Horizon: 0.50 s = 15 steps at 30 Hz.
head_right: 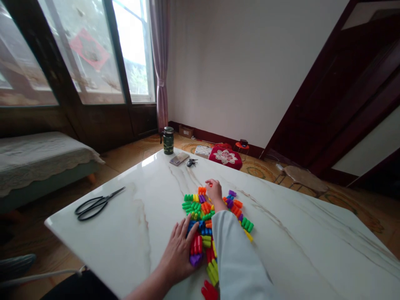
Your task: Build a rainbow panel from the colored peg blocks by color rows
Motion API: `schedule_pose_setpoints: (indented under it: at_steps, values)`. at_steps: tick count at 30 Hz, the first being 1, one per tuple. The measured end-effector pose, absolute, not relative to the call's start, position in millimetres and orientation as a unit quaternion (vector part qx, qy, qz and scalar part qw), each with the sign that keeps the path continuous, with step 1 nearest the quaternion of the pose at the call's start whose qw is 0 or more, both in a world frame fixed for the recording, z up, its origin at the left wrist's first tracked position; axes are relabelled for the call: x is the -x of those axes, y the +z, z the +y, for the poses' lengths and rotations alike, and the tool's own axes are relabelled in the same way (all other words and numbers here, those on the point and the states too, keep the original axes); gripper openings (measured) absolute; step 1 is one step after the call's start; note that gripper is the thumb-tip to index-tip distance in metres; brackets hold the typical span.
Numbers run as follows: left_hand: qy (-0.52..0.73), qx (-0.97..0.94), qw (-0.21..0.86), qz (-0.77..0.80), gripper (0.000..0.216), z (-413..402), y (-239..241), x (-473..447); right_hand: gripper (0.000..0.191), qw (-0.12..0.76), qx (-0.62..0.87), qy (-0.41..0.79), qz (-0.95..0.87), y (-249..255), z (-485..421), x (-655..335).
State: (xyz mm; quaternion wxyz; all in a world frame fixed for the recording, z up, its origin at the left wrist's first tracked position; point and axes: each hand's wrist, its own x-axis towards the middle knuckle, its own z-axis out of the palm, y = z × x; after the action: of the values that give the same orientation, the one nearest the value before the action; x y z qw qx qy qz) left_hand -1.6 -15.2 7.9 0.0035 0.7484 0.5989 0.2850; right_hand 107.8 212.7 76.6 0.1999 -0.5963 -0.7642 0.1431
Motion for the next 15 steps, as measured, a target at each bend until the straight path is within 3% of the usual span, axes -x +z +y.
schedule_pose_setpoints:
  at_steps: [7, 12, 15]
  values:
    - [0.288, -0.745, 0.029, 0.601, 0.089, -15.8, 9.4, 0.7, 0.044, 0.332, 0.484, 0.286, -0.757, 95.7, 144.1, -154.0]
    - [0.296, -0.746, 0.033, 0.596, 0.077, -15.9, 9.9, 1.7, 0.047, 0.433, 0.577, 0.095, -0.686, 65.8, 65.8, -230.7]
    - [0.302, -0.743, 0.029, 0.597, 0.062, -17.5, 13.4, 1.7, 0.056, 0.374, 0.647, 0.008, -0.664, 23.4, 21.0, -276.3]
